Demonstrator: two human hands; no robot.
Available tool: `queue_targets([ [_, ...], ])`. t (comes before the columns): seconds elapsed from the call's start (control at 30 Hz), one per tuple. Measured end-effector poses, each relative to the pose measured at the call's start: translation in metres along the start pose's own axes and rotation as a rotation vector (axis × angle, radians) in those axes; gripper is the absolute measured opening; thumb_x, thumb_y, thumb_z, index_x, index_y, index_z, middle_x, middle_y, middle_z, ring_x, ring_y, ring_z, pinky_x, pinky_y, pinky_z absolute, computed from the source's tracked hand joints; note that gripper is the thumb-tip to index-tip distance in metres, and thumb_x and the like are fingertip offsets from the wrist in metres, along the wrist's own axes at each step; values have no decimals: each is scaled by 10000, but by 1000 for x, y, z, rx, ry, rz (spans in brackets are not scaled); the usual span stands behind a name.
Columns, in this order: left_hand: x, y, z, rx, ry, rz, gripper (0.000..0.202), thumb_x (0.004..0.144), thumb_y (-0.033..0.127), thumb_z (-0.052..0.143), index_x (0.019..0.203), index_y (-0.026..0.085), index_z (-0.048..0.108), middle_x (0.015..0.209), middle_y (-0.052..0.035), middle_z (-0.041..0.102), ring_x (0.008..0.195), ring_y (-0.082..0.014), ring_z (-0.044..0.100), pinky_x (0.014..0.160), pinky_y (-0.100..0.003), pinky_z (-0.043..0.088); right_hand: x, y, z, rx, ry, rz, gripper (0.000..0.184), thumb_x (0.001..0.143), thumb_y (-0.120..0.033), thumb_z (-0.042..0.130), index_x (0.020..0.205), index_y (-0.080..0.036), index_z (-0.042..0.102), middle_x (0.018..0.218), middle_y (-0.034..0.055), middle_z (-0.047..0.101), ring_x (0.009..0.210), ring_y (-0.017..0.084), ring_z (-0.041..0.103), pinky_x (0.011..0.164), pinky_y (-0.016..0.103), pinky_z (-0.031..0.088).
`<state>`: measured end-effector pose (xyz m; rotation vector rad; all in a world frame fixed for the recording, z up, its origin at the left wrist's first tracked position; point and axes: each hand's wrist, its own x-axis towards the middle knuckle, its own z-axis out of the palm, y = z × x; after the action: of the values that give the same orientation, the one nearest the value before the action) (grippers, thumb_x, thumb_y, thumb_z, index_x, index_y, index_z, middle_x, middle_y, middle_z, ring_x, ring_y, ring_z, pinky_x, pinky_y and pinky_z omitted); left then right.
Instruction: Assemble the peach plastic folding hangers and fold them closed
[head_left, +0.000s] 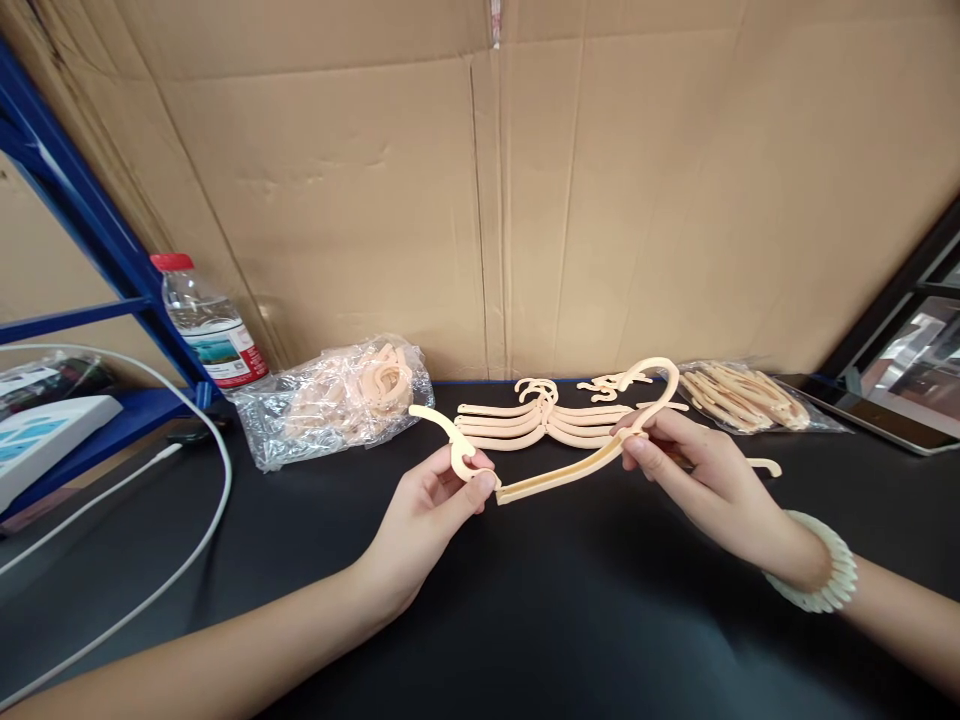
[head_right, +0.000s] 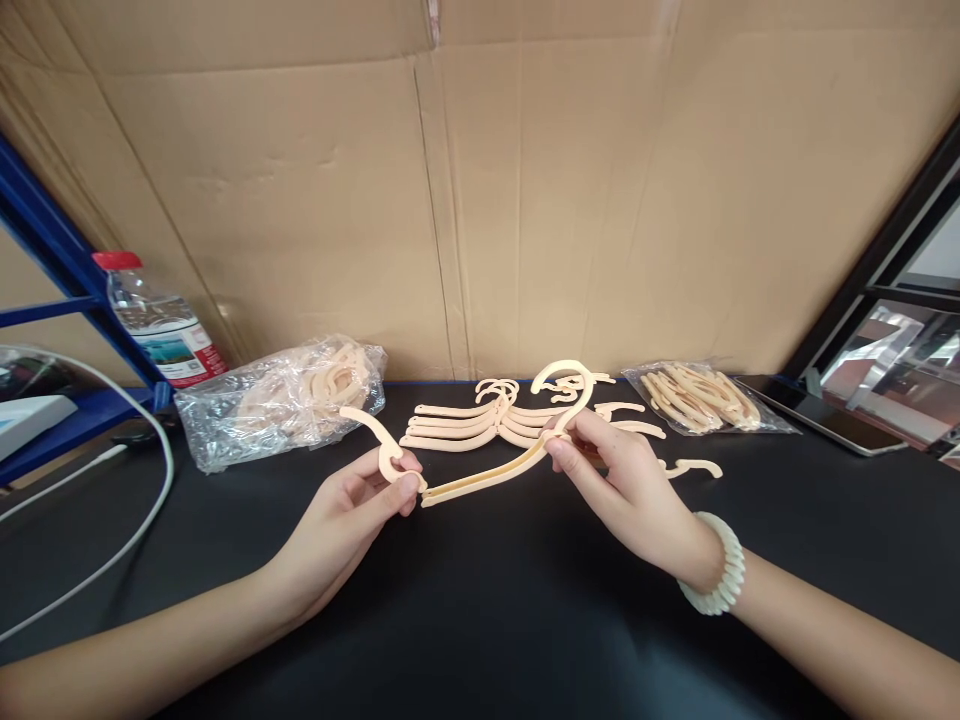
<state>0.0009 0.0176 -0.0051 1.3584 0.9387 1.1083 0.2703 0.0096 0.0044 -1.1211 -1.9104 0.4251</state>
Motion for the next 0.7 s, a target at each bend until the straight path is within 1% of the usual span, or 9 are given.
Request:
queue_targets([
  [0.17,1,-4,-5,-15,-41,23,195,824,365,712,803,186,636,742,11,511,712,-135,423,687,-265,356,-1,3,-1,-42,57,7,227,992,-402,457,890,-229,563,742,19,584,649,171,527,559,292,428],
  [0.3,2,-5,-7,-57,-131,13,170,851,338,697,805,187,633,783,7,519,757,-130,450,738,-255,382,-2,3,-1,-56,70,-20,208,993,-387,454,885,-242,559,737,20,585,640,176,537,552,299,439],
  [0.4,3,-3,-7,-118,-191,-12,156,858,334,692,821,192,642,870,-2,527,820,-134,479,801,-262,423,-2,2,-1,-58,84,-37,188,994,-361,457,882,-246,556,744,27,595,653,182,560,562,304,464],
  [0.47,3,-2,-6,-166,-204,-37,152,844,336,706,828,195,653,973,-21,546,904,-156,495,843,-288,452,-2,1,-1,-54,87,-51,171,995,-346,459,896,-246,556,751,29,598,659,181,566,570,304,476],
  [0.57,4,0,-7,-213,-210,-66,150,835,336,716,833,193,668,1107,-50,560,989,-188,498,857,-319,481,-3,2,-1,-66,90,-77,148,995,-330,464,932,-238,562,752,25,595,653,173,557,559,293,470],
  [0.63,4,0,-7,-234,-225,-71,150,837,332,714,838,188,671,1118,-61,576,996,-196,518,862,-330,485,-4,3,-1,-82,94,-103,138,994,-316,471,942,-231,566,747,19,591,646,165,552,544,279,458],
  [0.7,5,0,-8,-256,-246,-72,154,843,327,711,836,181,662,1090,-64,600,978,-199,558,868,-337,480,-4,3,-1,-100,97,-131,124,992,-294,477,945,-226,569,743,10,587,639,153,546,536,264,446],
])
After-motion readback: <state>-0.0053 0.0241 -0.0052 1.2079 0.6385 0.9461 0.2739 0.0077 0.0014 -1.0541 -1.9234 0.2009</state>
